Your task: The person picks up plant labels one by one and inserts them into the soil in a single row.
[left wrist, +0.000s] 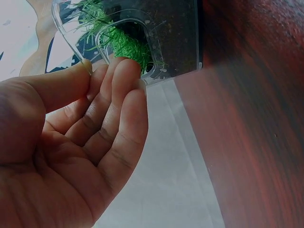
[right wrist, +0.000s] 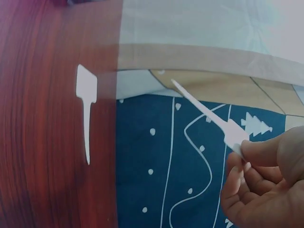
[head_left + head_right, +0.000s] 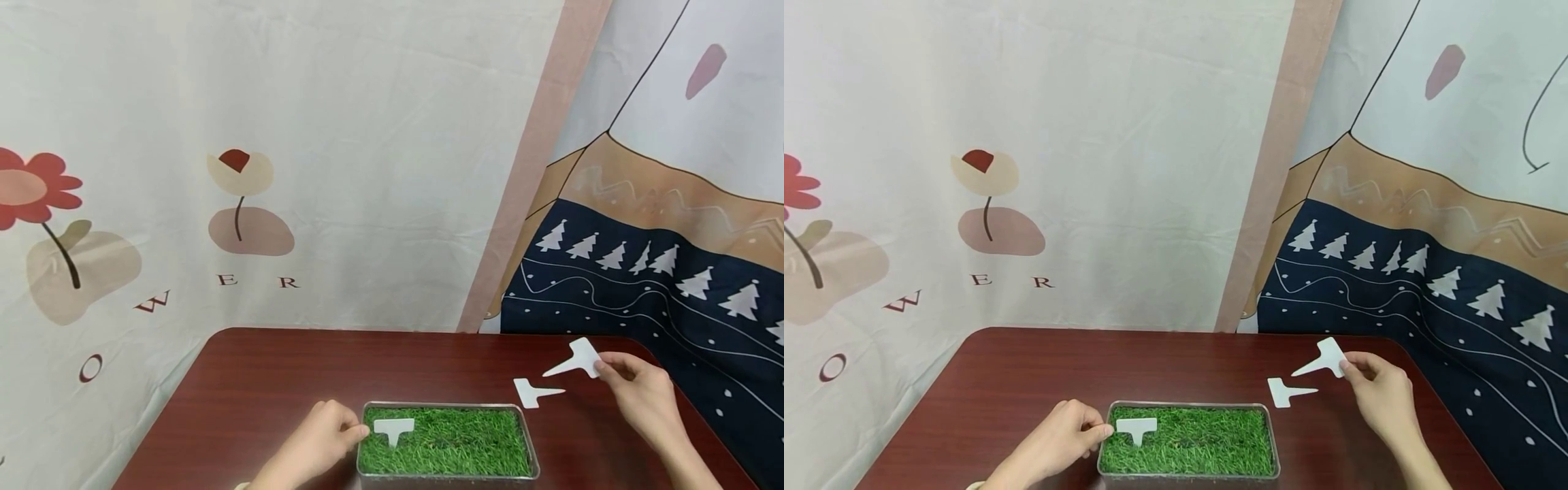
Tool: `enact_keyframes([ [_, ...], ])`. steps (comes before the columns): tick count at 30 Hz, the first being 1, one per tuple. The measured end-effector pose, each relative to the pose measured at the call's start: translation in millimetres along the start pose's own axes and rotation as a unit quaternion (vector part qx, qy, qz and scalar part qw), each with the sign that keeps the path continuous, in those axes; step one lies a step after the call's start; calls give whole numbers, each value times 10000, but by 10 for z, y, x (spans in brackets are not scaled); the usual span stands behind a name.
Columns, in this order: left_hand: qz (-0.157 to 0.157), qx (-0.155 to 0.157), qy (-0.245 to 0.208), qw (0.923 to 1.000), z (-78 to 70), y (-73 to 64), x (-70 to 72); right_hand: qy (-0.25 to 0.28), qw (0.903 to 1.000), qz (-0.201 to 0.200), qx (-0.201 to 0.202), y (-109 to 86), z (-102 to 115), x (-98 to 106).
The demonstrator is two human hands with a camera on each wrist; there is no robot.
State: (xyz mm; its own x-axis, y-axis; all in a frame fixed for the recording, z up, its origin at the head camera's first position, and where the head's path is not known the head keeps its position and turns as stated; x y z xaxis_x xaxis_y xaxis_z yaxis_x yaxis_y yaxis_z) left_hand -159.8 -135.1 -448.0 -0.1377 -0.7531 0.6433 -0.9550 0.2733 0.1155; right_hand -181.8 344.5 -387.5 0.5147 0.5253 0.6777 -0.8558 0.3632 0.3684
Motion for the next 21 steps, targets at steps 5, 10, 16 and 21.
enact_keyframes([
  [5, -1, -27, -7, 10000, -6, -3, 12, 369, 9992, -104, -120, -72, 105, -11],
  [10, -43, -96, 16, 9999, -20, -10, 23, 561, 9978, -202, -291, -131, 213, -40],
  [16, -67, -106, 196, 9997, -27, -7, 14, 845, 9947, -555, -208, -203, 324, -64],
  [21, -102, -161, 286, 9994, -40, -6, 7, 885, 9931, -754, 153, -277, 453, -98],
])
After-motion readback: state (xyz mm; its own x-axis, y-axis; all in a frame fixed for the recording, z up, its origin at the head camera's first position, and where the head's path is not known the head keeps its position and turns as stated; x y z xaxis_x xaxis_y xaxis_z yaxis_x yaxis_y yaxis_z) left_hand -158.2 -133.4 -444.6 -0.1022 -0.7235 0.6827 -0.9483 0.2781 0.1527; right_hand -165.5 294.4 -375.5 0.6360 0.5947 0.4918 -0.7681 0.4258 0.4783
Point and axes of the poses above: each hand's wrist, its own y-axis towards the middle knuckle, its own x-axis out of the back of the hand, z = x × y, the point moved 5 cm from there along y, towards the middle knuckle, and after that the axes turned 8 degrees about -z, right-handed, at the moved point
